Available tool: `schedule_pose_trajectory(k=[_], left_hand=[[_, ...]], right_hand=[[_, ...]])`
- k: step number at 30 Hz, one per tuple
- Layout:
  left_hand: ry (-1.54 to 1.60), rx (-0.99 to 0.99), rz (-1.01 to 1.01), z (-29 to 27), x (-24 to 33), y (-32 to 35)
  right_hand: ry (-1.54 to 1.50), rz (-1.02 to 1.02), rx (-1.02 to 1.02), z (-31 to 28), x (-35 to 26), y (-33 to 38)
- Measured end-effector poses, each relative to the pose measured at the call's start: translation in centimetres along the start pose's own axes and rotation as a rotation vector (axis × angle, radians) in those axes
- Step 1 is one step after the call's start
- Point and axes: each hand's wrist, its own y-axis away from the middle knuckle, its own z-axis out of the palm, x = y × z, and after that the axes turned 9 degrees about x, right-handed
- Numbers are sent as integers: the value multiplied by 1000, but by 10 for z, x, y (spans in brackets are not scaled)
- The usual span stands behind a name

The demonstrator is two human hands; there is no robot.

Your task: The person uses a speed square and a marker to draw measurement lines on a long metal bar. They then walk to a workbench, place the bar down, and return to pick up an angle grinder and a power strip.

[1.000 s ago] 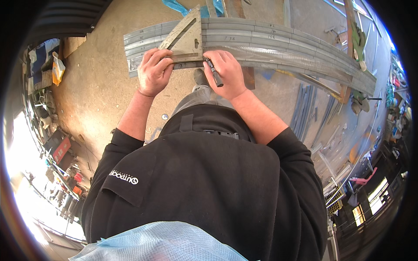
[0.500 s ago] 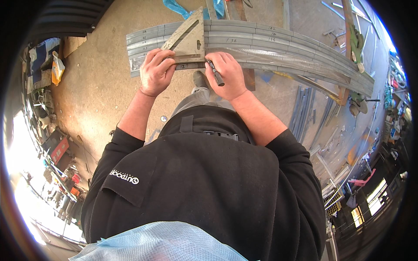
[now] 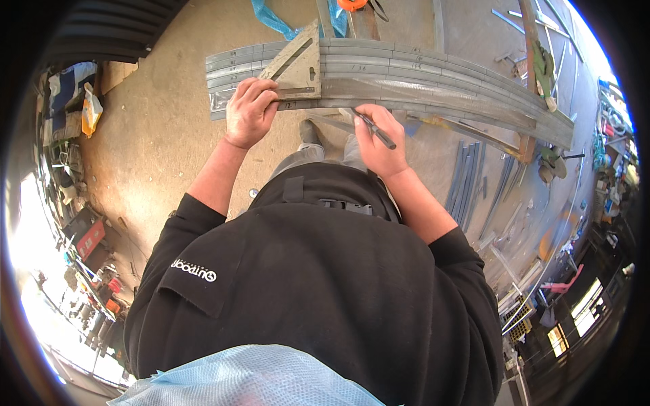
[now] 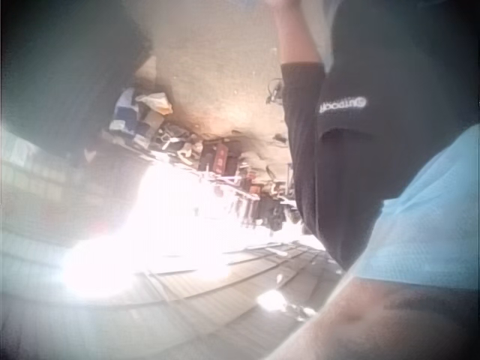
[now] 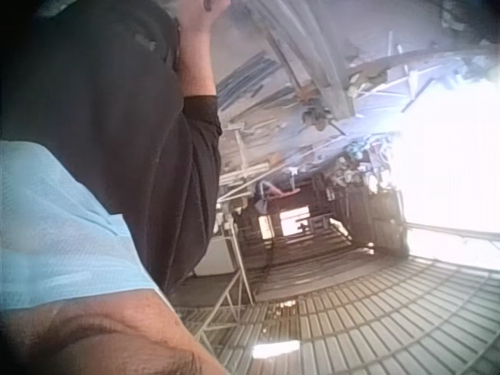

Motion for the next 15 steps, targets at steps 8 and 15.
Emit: schedule_pose_trajectory(k=[8, 15], left_hand=[[-47, -13, -2, -2, 7, -2], [-104, -46, -40, -2, 18, -5]], right_hand=[[-24, 27, -66, -33, 18, 8], [-74, -58, -98, -47, 35, -11]])
